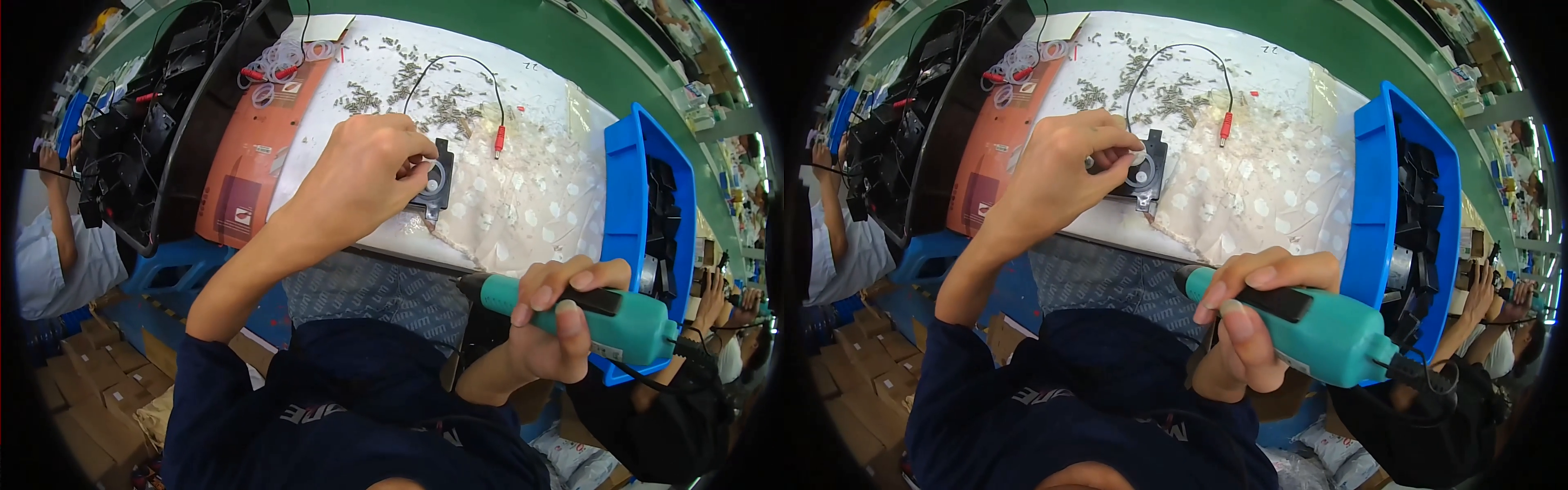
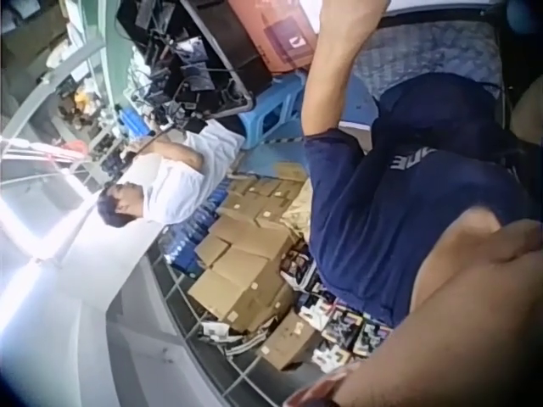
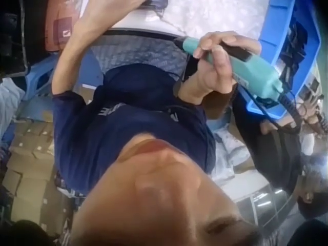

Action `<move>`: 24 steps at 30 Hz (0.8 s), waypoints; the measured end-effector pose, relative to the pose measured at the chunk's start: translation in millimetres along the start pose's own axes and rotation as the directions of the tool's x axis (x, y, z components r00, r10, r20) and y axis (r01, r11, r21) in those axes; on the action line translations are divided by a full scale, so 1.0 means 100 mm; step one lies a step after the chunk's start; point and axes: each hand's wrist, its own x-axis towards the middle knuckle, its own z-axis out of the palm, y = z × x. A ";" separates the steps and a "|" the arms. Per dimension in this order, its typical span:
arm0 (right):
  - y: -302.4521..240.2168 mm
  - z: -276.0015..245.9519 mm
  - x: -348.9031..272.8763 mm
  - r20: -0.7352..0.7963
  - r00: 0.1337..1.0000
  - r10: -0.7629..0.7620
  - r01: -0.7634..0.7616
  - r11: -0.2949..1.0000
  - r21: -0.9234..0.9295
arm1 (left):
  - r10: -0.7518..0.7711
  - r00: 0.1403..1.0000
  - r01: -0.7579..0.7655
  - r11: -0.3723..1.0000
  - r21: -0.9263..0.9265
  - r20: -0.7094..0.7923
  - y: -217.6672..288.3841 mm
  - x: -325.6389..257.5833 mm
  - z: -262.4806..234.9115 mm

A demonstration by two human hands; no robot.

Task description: The person is assembling components of a light fixture using an electric screwdriver on a factory production line.

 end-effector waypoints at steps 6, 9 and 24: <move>0.07 0.03 -0.05 -0.001 0.995 0.098 -0.097 0.990 -0.103 | 0.129 0.991 -0.128 0.991 0.033 -0.042 -0.01 -0.02 0.04; 0.11 0.14 -0.04 -0.044 0.996 0.079 -0.087 0.964 -0.253 | 0.099 0.995 -0.099 0.995 -0.020 -0.014 -0.02 -0.02 -0.02; 0.61 0.38 -0.03 0.161 0.970 0.185 0.013 0.616 -0.788 | 0.145 0.969 -0.136 0.989 0.060 -0.199 -0.29 -0.06 0.14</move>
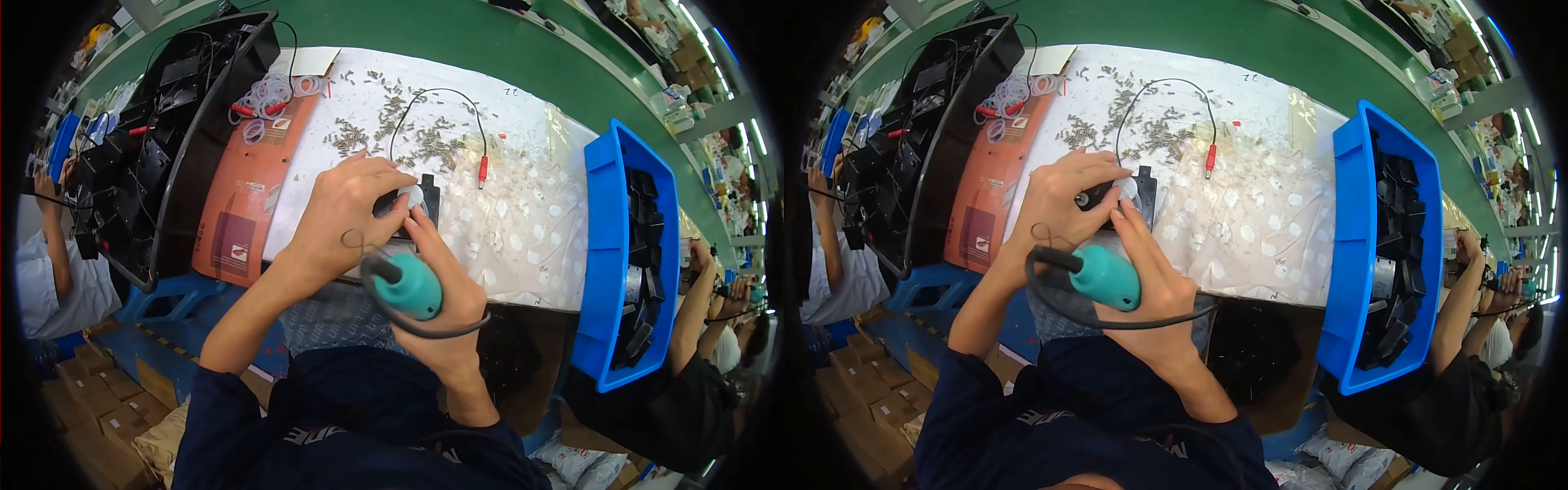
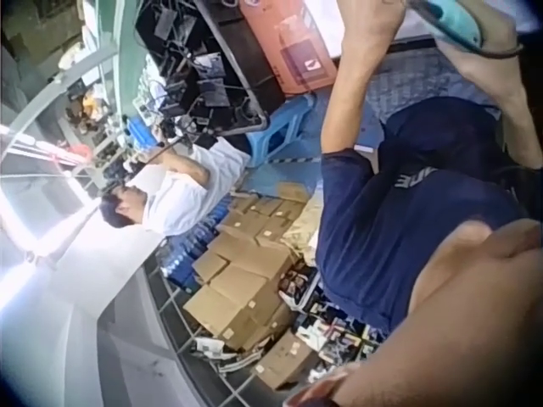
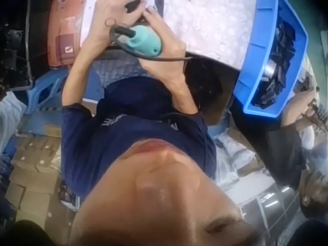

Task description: The person is assembling components of a light fixture using an electric screwdriver on a factory production line.

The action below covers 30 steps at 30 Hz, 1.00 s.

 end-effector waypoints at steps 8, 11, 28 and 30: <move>0.09 0.16 0.10 -0.040 0.999 -0.021 0.013 0.981 -0.194 | -0.174 0.981 0.186 0.968 -0.170 0.083 -0.01 0.08 0.04; 0.08 0.10 0.11 -0.006 1.000 0.025 -0.025 0.986 -0.165 | -0.165 0.982 0.180 0.963 -0.202 0.087 -0.03 0.10 0.05; 0.10 0.04 0.35 0.086 0.984 0.155 -0.136 0.973 -0.186 | -0.032 0.970 -0.010 0.985 -0.171 -0.242 -0.20 -0.12 0.23; 0.06 0.03 0.39 0.081 0.989 0.124 -0.104 0.971 -0.216 | -0.034 0.975 -0.011 0.980 -0.201 -0.221 -0.21 -0.13 0.24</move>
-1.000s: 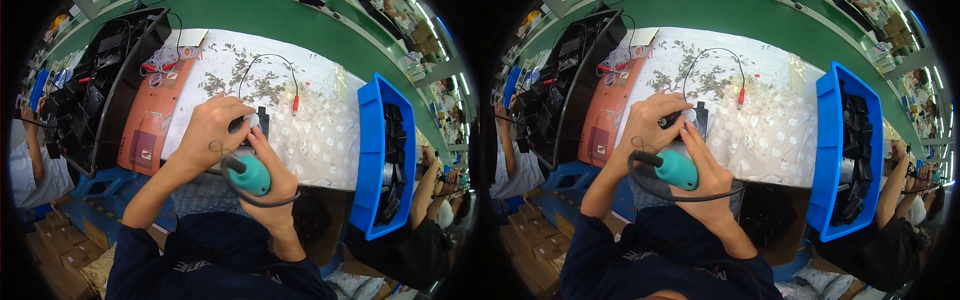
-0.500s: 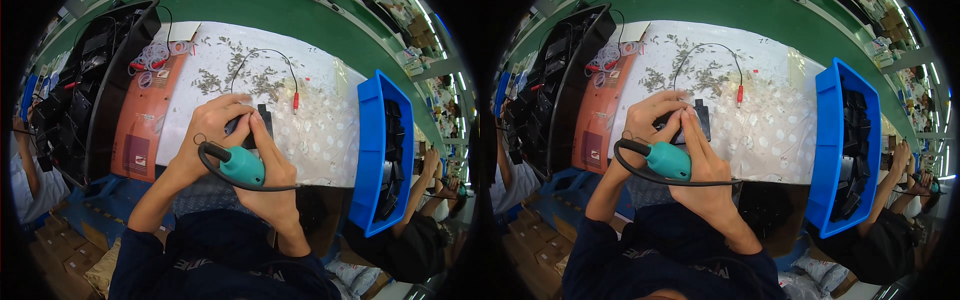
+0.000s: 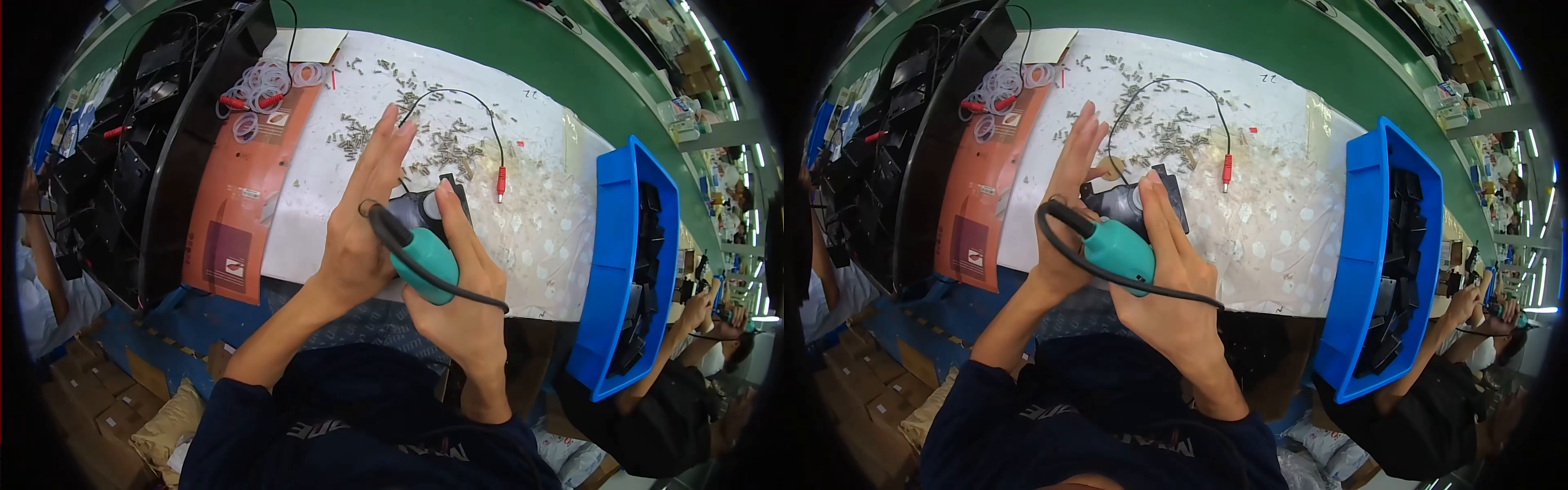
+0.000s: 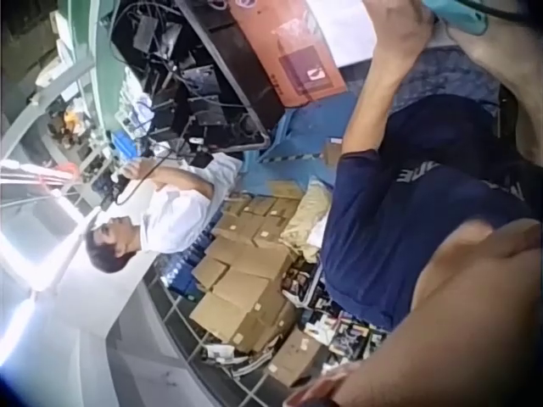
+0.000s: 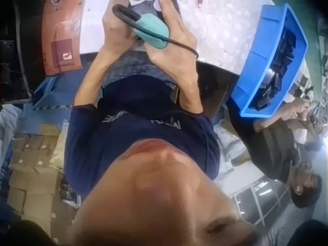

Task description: The person is assembling components of a light fixture using an electric screwdriver on a factory production line.

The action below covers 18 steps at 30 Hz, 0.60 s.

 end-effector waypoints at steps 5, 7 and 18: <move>-0.07 -0.06 0.10 0.066 0.998 -0.002 0.005 0.999 -0.050 | -0.037 0.995 0.047 0.993 -0.110 0.089 -0.06 -0.02 -0.06; -0.07 -0.08 0.12 0.101 0.995 -0.008 0.012 0.999 -0.035 | -0.057 0.994 0.069 0.988 -0.136 0.094 -0.01 0.01 -0.05; -0.01 -0.22 0.08 0.245 0.969 0.008 0.027 0.990 -0.140 | 0.001 0.996 0.011 0.990 -0.142 0.084 -0.07 0.01 -0.02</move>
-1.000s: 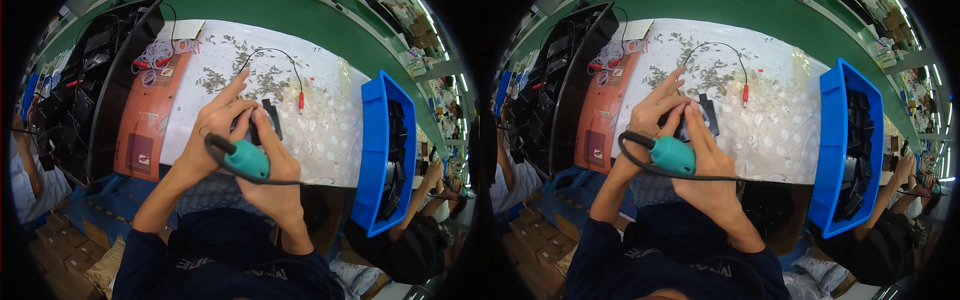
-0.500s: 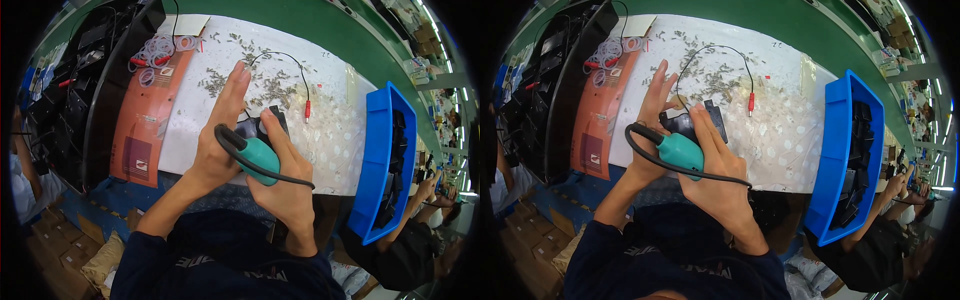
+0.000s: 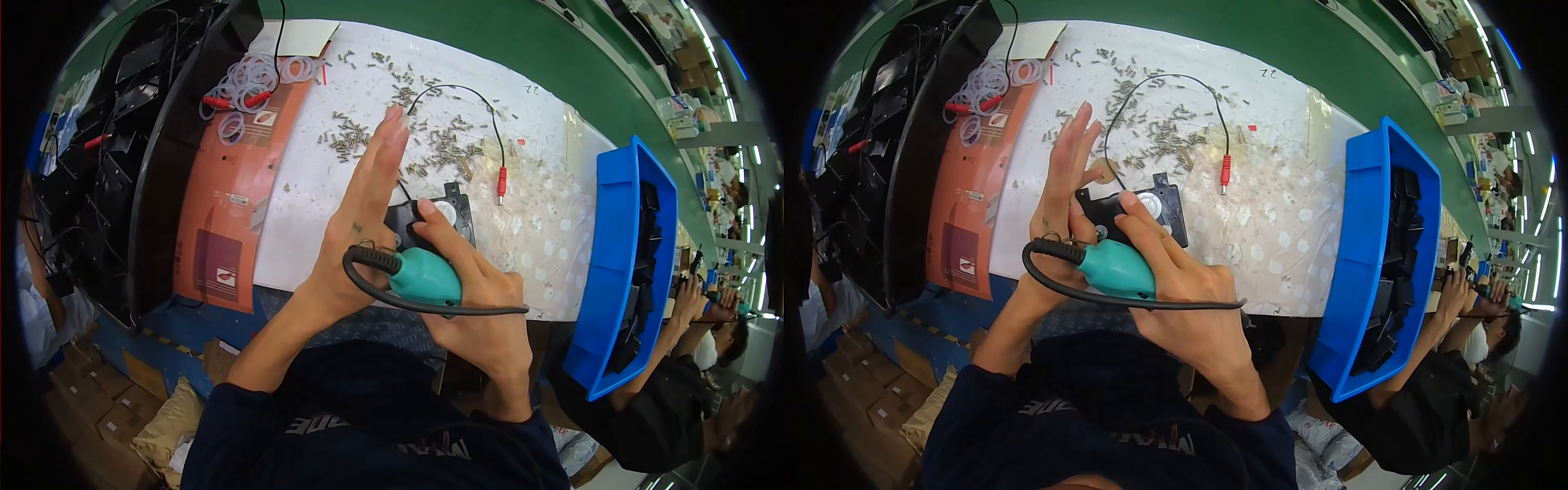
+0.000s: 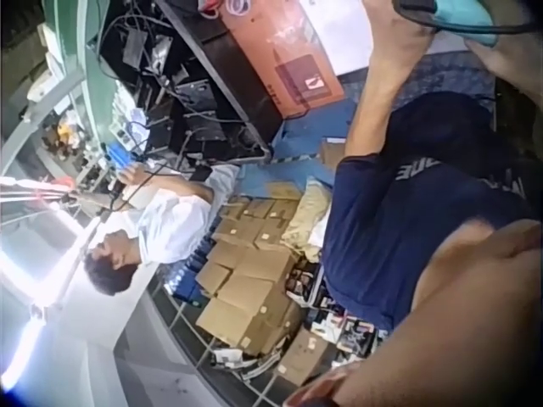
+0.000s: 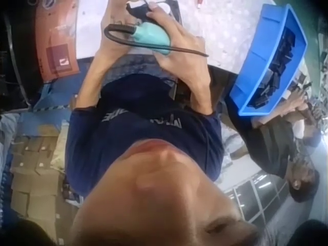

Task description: The person is assembling components of a light fixture using an electric screwdriver on a factory production line.

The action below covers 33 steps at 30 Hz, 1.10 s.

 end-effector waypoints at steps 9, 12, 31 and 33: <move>0.10 -0.06 -0.22 0.003 0.996 -0.085 0.084 0.987 -0.140 | -0.109 0.993 0.101 0.984 -0.148 -0.046 0.04 0.01 0.03; 0.21 0.01 -0.32 -0.146 0.973 -0.178 0.164 0.981 -0.098 | -0.216 0.976 0.197 0.933 -0.302 -0.032 0.09 0.01 0.02; 0.34 0.18 -0.90 -0.414 0.905 0.092 0.096 0.906 0.412 | -0.493 0.861 -0.170 -0.056 -0.984 -0.121 0.46 -1.93 -1.19; 0.28 0.21 -0.89 -0.378 0.912 0.160 0.041 0.881 0.471 | -0.630 0.741 -0.304 -0.008 -0.953 -0.231 0.45 -2.34 -1.31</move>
